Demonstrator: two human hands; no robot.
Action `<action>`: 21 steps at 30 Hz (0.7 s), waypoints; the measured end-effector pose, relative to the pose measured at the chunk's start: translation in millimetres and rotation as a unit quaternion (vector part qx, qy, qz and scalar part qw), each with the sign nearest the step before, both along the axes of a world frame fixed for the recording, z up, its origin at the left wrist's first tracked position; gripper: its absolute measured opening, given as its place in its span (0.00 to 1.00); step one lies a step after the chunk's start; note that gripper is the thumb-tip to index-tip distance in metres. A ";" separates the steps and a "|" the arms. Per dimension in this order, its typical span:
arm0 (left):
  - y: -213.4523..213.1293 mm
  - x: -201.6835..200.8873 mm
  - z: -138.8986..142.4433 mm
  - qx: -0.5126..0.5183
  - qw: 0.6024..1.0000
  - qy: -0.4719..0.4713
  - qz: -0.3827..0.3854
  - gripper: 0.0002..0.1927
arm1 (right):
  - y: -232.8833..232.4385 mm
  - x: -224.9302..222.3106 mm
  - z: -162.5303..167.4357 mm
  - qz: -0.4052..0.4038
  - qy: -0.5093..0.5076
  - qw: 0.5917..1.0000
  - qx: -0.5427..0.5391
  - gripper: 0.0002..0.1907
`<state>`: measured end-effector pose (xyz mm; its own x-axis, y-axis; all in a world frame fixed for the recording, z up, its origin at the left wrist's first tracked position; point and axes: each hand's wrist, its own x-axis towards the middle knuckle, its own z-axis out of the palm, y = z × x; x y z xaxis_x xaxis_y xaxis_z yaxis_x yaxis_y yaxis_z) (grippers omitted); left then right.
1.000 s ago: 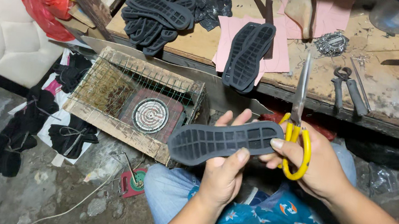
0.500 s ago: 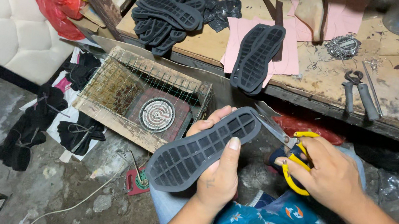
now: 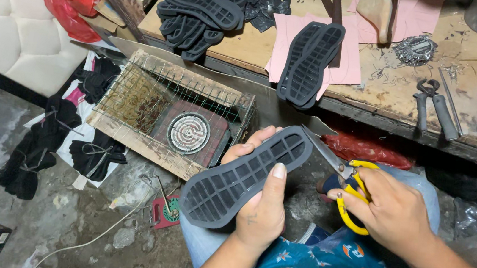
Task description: The person assembles a slipper by hammering a strap onto a wooden shoe form, then cuts a rubber sole with scissors. The finished slipper is placed on a shelf with other completed units.
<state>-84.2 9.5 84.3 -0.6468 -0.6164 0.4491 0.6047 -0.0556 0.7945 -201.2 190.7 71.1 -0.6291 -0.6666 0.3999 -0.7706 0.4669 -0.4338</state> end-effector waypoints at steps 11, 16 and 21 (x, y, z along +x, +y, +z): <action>-2.2 3.1 -2.5 -0.017 1.000 0.011 0.001 0.24 | 4.2 -1.4 -3.4 -0.033 -0.056 0.998 0.003 0.26; 1.2 4.0 -2.9 -0.054 0.998 -0.013 0.039 0.26 | -1.5 4.1 5.6 -0.019 -0.011 1.000 0.007 0.29; 2.2 5.0 -2.9 -0.048 0.999 -0.005 0.012 0.26 | -0.6 5.2 6.8 -0.011 0.045 0.999 0.002 0.28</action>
